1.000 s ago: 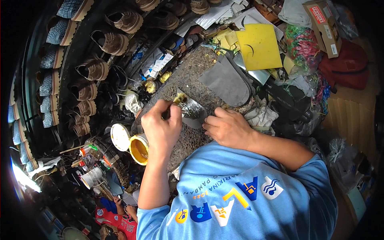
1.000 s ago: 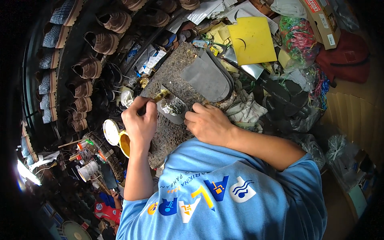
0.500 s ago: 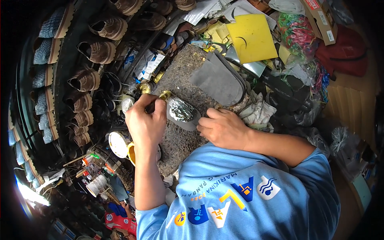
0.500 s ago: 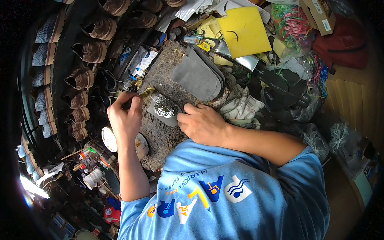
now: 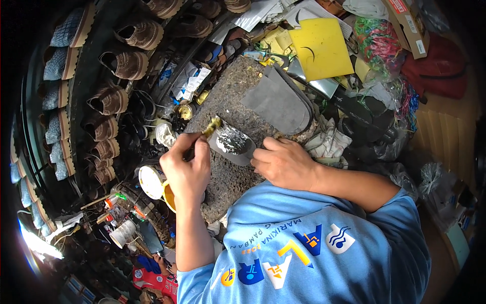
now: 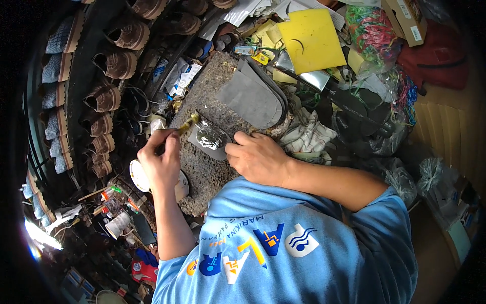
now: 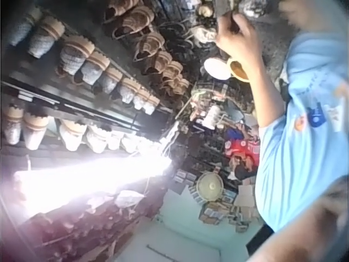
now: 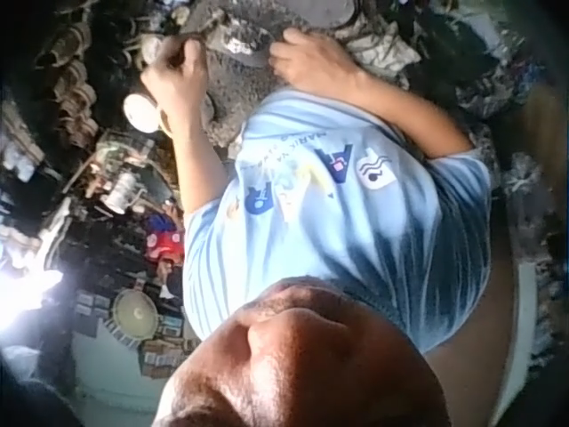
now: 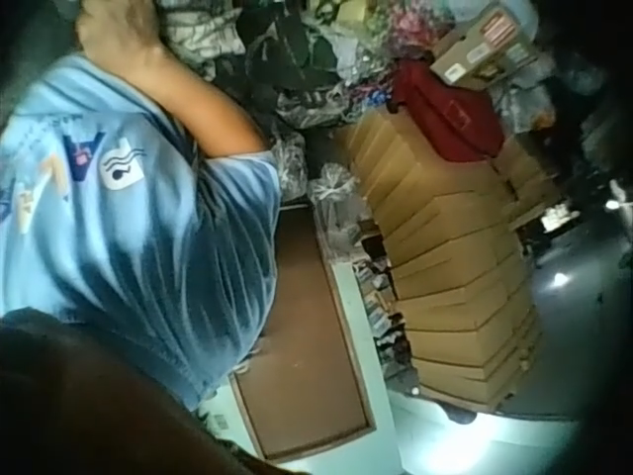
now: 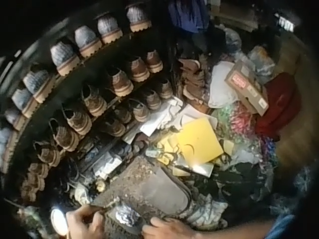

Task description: Applying adhesive to shoe components and assembling them.

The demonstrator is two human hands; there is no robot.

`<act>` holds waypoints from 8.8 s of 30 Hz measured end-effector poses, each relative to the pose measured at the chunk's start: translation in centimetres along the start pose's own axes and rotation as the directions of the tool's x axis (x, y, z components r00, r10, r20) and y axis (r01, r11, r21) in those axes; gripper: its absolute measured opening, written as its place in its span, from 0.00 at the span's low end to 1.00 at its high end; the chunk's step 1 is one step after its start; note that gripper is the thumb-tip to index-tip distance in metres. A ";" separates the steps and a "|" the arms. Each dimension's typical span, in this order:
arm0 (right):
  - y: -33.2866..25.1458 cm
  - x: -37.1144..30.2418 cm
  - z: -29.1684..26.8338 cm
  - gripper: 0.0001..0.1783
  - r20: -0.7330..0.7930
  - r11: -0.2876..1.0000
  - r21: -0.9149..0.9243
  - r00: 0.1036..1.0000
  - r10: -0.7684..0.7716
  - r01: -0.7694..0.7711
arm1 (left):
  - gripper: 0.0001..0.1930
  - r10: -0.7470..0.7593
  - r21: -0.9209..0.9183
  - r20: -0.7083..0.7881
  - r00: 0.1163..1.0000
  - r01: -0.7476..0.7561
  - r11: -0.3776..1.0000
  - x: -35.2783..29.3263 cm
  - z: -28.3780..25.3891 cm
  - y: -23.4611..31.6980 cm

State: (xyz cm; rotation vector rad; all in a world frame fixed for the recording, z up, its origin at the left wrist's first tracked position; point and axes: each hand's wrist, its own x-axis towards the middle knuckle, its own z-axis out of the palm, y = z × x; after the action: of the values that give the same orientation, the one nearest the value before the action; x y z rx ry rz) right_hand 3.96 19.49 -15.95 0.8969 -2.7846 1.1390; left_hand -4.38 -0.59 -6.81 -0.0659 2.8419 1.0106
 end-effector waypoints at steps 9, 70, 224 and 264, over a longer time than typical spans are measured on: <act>-0.2 0.1 0.0 0.08 0.000 0.999 0.004 0.999 0.035 -0.035 | 0.07 0.007 0.015 0.049 0.999 -0.007 1.000 -2.7 -0.7 -0.8; -0.6 -3.7 -1.4 0.08 -0.174 0.851 0.405 0.885 0.431 -0.335 | 0.06 0.218 -0.145 0.150 0.964 -0.196 0.970 -4.2 0.6 0.3; 8.1 28.4 -23.9 0.28 -0.525 -0.166 0.816 0.830 0.186 0.553 | 0.09 -0.149 -0.573 -0.369 0.917 -0.099 0.813 -10.9 -8.3 -8.6; 5.1 15.7 -15.6 0.13 -0.391 0.899 0.395 0.850 0.353 -0.192 | 0.04 -0.033 -0.189 -0.523 0.852 -0.078 0.979 -12.6 -15.4 -9.6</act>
State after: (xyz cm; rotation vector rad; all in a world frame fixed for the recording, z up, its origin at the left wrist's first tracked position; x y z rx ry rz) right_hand -14.99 24.46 -4.47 0.1714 -2.4076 1.6598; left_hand 7.30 -17.80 0.68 -0.3877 3.1988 1.4882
